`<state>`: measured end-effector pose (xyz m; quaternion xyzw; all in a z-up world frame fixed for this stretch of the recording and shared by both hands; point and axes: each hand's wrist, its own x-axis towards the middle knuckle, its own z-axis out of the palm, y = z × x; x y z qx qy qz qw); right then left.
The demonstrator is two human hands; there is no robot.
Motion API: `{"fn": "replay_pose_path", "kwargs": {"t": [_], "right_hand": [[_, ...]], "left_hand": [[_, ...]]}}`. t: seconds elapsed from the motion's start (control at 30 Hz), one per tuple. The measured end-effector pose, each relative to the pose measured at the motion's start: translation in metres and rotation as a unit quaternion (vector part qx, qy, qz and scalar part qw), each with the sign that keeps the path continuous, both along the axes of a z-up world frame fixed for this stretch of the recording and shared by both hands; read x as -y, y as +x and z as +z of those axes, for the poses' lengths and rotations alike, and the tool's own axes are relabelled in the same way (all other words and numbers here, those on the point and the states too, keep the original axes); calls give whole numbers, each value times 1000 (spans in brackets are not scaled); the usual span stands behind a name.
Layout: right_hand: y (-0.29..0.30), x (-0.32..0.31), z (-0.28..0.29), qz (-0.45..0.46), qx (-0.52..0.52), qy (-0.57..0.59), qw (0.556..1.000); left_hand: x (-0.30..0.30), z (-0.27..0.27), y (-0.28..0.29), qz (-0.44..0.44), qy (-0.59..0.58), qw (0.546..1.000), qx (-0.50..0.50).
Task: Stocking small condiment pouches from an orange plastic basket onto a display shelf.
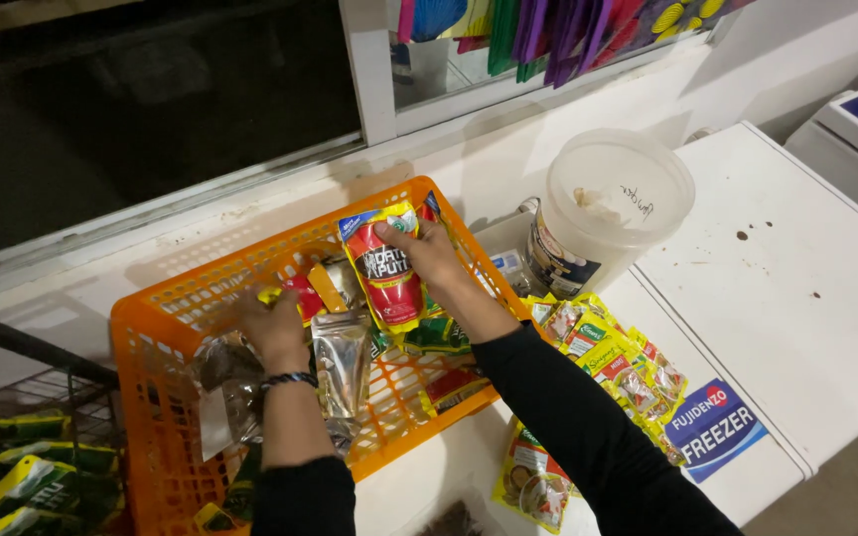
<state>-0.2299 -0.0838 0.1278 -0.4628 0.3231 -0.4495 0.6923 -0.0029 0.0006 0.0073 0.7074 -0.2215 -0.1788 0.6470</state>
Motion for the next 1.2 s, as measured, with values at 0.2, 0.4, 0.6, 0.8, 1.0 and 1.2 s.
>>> {"fn": "replay_pose_path", "kwargs": {"t": [0.2, 0.4, 0.6, 0.8, 1.0, 1.2], "right_hand": [[-6, 11, -2, -35, 35, 19, 999], [-17, 16, -3, -68, 68, 11, 995], [-15, 9, 6, -11, 31, 32, 999], [-11, 8, 3, 77, -46, 73, 993], [-8, 0, 5, 159, -90, 49, 982], [-11, -2, 10, 175, -102, 40, 979]], "left_hand": [[-51, 139, -89, 1, -64, 939, 339], [-38, 114, -90, -153, 211, 924, 281], [-13, 3, -31, -13, 162, 923, 350], [-4, -21, -16, -154, 184, 948, 211], [-22, 68, -57, -190, 57, 955, 222], [-20, 85, -65, -244, -44, 967, -60]]}}
